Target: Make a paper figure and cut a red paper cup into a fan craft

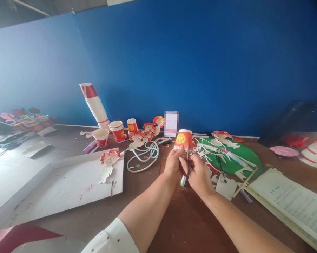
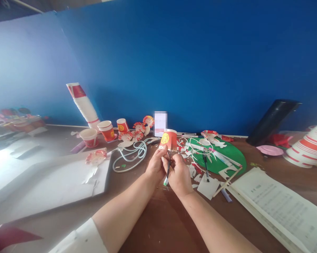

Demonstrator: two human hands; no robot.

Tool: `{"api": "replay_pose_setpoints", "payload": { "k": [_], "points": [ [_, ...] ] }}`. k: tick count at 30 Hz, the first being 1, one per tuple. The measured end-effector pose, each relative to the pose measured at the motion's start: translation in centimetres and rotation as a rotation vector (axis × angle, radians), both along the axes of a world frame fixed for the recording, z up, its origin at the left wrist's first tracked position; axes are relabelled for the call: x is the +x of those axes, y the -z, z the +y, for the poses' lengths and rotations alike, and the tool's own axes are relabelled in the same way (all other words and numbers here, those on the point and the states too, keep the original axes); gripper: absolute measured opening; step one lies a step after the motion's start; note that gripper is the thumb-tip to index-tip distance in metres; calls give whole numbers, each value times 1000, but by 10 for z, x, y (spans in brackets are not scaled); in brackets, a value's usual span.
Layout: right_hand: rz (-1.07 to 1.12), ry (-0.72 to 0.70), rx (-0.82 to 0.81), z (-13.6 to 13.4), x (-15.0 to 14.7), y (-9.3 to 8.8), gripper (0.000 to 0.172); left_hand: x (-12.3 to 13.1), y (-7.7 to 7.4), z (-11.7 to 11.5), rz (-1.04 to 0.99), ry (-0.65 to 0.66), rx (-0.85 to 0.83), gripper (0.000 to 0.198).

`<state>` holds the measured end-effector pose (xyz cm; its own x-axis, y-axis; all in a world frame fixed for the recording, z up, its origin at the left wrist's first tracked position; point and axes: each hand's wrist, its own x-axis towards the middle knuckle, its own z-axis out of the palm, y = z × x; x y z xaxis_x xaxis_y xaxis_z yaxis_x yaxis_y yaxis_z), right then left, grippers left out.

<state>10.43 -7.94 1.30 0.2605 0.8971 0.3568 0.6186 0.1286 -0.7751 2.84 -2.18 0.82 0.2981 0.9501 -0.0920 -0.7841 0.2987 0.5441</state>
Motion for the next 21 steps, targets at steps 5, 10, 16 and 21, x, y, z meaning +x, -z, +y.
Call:
{"api": "replay_pose_setpoints", "payload": {
  "k": [5,10,16,21],
  "points": [
    [-9,4,14,-1,-1,-1,24,0,1,1,-13,-1,-11,42],
    [10,-8,21,-1,-1,-3,28,-1,1,1,5,-15,-18,41],
    [128,-60,35,3,4,-6,30,1,1,0,38,4,-13,39],
    [147,-32,45,5,7,-7,29,4,1,-3,69,32,-8,39]
  ]
}}
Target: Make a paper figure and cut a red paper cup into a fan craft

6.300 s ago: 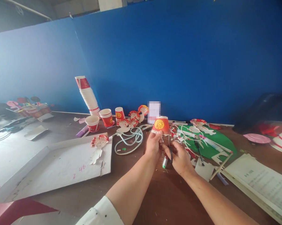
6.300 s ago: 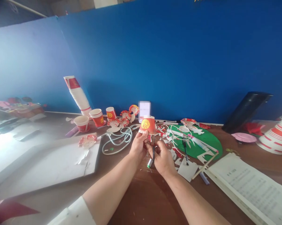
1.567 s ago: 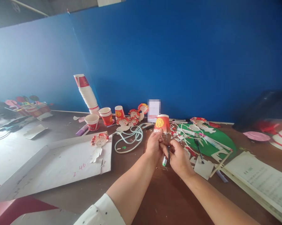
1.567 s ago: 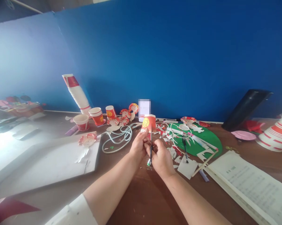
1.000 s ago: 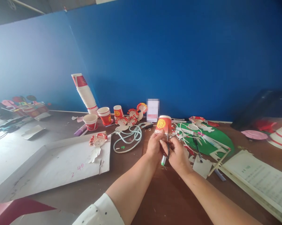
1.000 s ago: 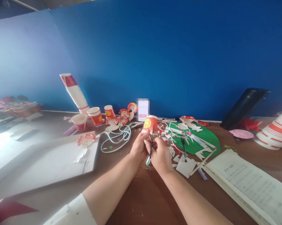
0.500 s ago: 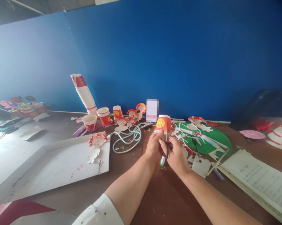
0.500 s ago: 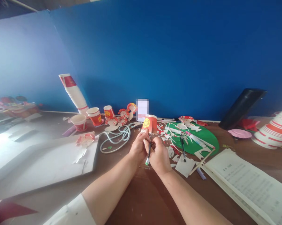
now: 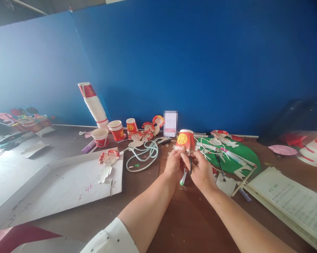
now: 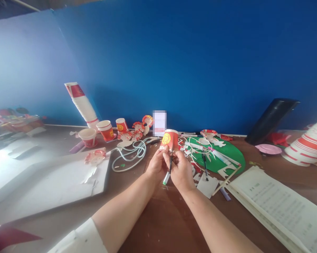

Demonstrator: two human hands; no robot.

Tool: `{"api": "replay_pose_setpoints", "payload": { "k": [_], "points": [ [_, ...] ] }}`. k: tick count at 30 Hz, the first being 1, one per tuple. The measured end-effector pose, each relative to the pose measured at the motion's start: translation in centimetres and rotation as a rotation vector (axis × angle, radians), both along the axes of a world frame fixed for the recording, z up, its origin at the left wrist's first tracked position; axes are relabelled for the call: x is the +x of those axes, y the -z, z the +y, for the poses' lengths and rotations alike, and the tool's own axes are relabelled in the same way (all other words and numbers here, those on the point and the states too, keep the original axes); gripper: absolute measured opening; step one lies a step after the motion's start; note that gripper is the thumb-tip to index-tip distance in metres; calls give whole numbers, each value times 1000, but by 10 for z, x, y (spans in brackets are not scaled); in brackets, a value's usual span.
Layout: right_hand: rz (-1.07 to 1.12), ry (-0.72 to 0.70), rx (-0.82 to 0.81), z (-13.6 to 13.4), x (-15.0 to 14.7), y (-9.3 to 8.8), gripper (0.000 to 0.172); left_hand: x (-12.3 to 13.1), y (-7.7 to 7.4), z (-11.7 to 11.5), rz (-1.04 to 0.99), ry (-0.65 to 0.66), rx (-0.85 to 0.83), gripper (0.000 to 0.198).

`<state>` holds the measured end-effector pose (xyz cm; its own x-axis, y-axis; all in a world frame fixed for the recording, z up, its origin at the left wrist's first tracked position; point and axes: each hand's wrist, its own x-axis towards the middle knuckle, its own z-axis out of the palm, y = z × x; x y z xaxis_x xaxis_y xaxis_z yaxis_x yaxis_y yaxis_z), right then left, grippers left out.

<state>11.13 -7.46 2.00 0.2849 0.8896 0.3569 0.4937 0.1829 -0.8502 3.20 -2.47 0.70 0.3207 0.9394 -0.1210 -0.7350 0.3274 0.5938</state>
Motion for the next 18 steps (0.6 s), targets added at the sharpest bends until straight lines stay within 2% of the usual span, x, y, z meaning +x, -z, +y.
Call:
{"api": "replay_pose_setpoints", "payload": {
  "k": [6,11,18],
  "points": [
    [-69,17,24,1,0,2,29,0,0,-1,-3,6,18,39],
    [7,-17,9,0,-1,-1,33,-1,1,0,47,21,2,40],
    [48,8,15,0,-1,-5,41,-1,-2,-3,52,15,34,39]
  ]
}}
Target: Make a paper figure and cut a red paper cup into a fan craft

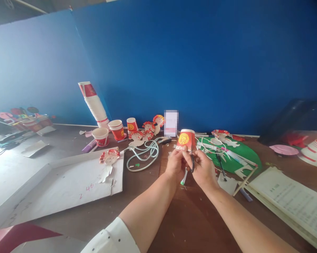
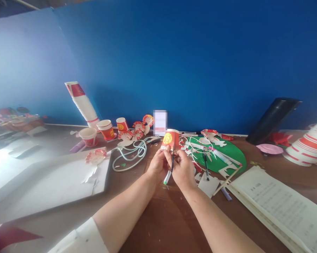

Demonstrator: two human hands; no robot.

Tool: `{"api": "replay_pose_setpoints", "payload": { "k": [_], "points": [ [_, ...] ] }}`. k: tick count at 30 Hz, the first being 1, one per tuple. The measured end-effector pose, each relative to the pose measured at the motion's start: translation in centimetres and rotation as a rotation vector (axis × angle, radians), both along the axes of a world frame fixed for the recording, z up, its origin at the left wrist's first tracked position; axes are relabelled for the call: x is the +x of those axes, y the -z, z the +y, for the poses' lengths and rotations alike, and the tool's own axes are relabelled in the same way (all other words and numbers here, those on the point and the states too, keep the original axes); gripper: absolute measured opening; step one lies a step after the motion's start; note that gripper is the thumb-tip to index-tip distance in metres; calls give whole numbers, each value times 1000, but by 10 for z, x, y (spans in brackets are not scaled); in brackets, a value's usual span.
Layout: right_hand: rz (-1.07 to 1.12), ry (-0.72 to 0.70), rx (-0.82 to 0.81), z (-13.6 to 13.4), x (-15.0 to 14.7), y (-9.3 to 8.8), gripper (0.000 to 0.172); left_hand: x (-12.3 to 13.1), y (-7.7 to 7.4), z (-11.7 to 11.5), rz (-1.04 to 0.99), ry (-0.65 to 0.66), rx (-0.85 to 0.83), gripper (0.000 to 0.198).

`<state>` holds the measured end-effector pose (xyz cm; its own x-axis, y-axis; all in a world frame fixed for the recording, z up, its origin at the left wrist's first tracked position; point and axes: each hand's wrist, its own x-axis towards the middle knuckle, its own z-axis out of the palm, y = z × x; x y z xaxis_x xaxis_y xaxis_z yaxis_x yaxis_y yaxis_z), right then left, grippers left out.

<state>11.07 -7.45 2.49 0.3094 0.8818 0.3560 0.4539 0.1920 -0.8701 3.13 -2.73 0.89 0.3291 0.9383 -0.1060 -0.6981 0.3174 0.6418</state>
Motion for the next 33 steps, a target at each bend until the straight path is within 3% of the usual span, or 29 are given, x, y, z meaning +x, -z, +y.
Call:
{"api": "replay_pose_setpoints", "payload": {
  "k": [13,17,23,33],
  "points": [
    [71,-70,-16,-3,1,-10,40,-2,-1,2,-43,106,27,35],
    [111,-80,-42,-7,1,-13,38,-7,-5,4,-91,189,-79,34],
    [129,-107,-53,-8,1,-13,38,-15,-9,11,-226,-10,-219,20],
    [172,-131,-60,-7,0,-10,39,-20,-7,18,-226,-54,-225,20]
  ]
}}
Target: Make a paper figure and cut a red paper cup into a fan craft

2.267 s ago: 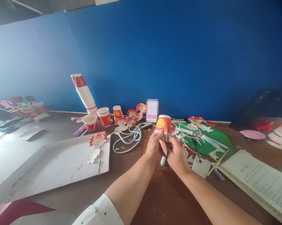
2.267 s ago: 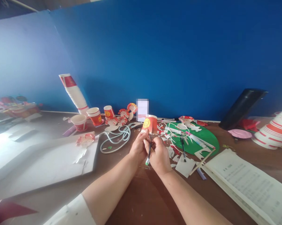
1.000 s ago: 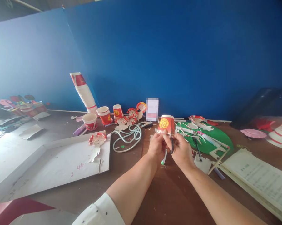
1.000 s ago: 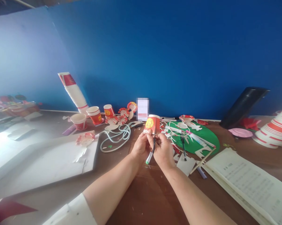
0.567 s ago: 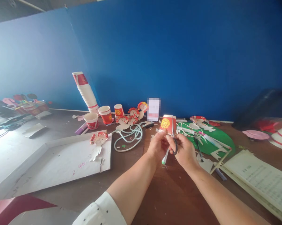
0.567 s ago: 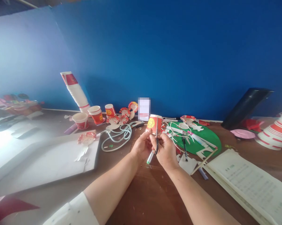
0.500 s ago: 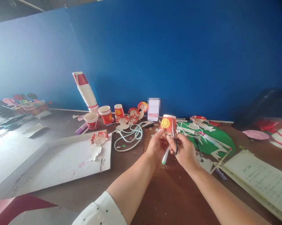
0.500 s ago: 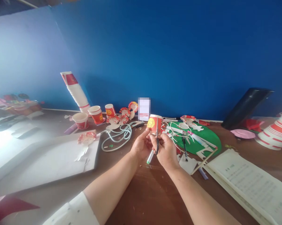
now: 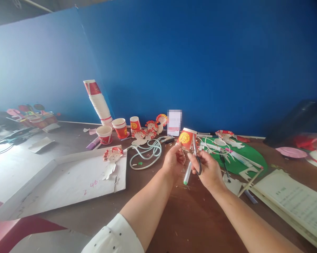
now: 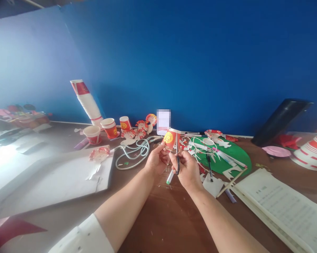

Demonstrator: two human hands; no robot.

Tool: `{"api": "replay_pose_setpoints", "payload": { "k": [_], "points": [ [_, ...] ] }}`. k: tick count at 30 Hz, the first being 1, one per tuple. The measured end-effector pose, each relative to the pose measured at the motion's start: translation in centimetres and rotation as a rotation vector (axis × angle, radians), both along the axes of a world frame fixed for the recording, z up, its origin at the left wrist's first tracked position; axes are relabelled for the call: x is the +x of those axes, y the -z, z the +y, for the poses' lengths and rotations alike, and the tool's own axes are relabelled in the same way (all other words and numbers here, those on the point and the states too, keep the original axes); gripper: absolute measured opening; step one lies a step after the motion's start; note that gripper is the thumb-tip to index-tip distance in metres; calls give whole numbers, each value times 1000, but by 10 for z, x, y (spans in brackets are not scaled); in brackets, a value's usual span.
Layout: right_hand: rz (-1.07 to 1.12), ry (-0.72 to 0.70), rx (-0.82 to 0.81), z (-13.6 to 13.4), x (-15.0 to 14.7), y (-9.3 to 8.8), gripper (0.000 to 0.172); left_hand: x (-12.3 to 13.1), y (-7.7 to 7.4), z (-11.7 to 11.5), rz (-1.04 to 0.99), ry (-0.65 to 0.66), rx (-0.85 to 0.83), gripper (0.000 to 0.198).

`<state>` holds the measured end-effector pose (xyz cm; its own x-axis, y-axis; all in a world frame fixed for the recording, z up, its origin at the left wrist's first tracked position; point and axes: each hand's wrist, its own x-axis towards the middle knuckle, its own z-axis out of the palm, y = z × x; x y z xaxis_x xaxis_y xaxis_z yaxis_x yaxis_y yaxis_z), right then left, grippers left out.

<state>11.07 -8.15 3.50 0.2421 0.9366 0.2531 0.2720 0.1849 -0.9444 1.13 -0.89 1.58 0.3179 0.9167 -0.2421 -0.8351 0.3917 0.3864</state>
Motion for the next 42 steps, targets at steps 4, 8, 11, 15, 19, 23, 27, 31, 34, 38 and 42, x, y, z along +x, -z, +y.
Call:
{"api": "replay_pose_setpoints", "payload": {
  "k": [4,8,11,15,19,23,27,31,34,38,42],
  "points": [
    [63,9,-18,1,0,0,40,-1,-4,-1,46,50,-23,20],
    [81,-5,-12,2,0,-1,39,-1,-5,-2,89,65,-2,22],
    [48,0,8,2,2,2,37,0,-5,-3,129,81,42,23],
    [-35,51,32,4,7,10,36,1,-5,-3,152,105,95,23],
    [-76,39,45,7,10,18,36,1,-2,-1,139,77,101,25],
    [-139,12,22,6,6,22,33,1,0,2,125,44,61,26],
    [-218,-12,-16,0,-1,22,28,1,-2,3,109,-31,16,29],
    [-276,-15,-49,-2,-5,26,25,1,-2,4,108,-90,-27,29],
    [-313,-18,-47,-1,-5,30,23,2,-1,4,106,-106,-29,30],
    [-363,5,-66,0,-4,31,19,1,-4,1,118,-118,-40,31],
    [-407,33,-118,-1,-4,27,16,1,-4,0,116,-127,-27,30]
  ]
}}
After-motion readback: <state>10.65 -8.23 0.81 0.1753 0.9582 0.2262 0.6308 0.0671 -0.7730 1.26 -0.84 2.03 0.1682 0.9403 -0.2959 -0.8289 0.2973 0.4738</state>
